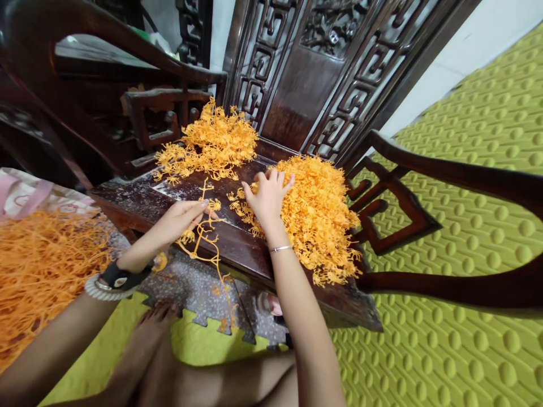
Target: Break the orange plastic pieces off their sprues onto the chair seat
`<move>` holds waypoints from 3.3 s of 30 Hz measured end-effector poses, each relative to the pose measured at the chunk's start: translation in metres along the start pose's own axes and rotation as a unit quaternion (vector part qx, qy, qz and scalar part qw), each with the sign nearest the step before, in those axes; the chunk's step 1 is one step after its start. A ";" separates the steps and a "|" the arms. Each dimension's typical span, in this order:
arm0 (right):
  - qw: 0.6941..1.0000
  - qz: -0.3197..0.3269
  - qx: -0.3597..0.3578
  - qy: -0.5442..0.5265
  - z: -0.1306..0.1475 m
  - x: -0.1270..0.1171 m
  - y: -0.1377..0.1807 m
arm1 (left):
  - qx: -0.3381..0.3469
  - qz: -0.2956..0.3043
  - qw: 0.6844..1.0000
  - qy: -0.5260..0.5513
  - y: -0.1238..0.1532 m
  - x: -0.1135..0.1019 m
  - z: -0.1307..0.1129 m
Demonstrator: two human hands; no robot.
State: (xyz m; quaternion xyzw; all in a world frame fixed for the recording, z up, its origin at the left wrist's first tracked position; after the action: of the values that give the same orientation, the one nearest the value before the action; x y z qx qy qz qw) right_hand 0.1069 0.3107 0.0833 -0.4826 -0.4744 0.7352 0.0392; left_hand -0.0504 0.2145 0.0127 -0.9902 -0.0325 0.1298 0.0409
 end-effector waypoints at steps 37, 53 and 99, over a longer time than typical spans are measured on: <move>0.985 0.100 -0.117 -0.072 0.055 0.005 0.000 | 0.007 0.040 0.996 0.074 -0.010 -0.005 -0.006; 0.942 -0.299 0.117 0.095 -0.039 -0.084 -0.012 | 0.018 0.011 0.996 0.083 -0.002 -0.016 -0.001; 0.816 0.371 -0.128 -0.424 0.097 0.020 0.027 | 0.024 -0.203 0.979 -0.020 0.004 -0.018 0.009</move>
State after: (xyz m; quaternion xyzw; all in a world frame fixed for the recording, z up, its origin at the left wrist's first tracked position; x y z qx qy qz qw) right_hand 0.0344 0.2423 0.0579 -0.2633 -0.3191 0.7585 -0.5036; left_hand -0.0695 0.2098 0.0085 -0.9589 -0.2306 0.1397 0.0890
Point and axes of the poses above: each hand's wrist, its own y-axis away from the middle knuckle, its own x-axis out of the palm, z = x × y, the point moved 6 cm from there along -y, towards the middle knuckle, and after that the axes turned 6 degrees about -x, right-handed, at the moved point
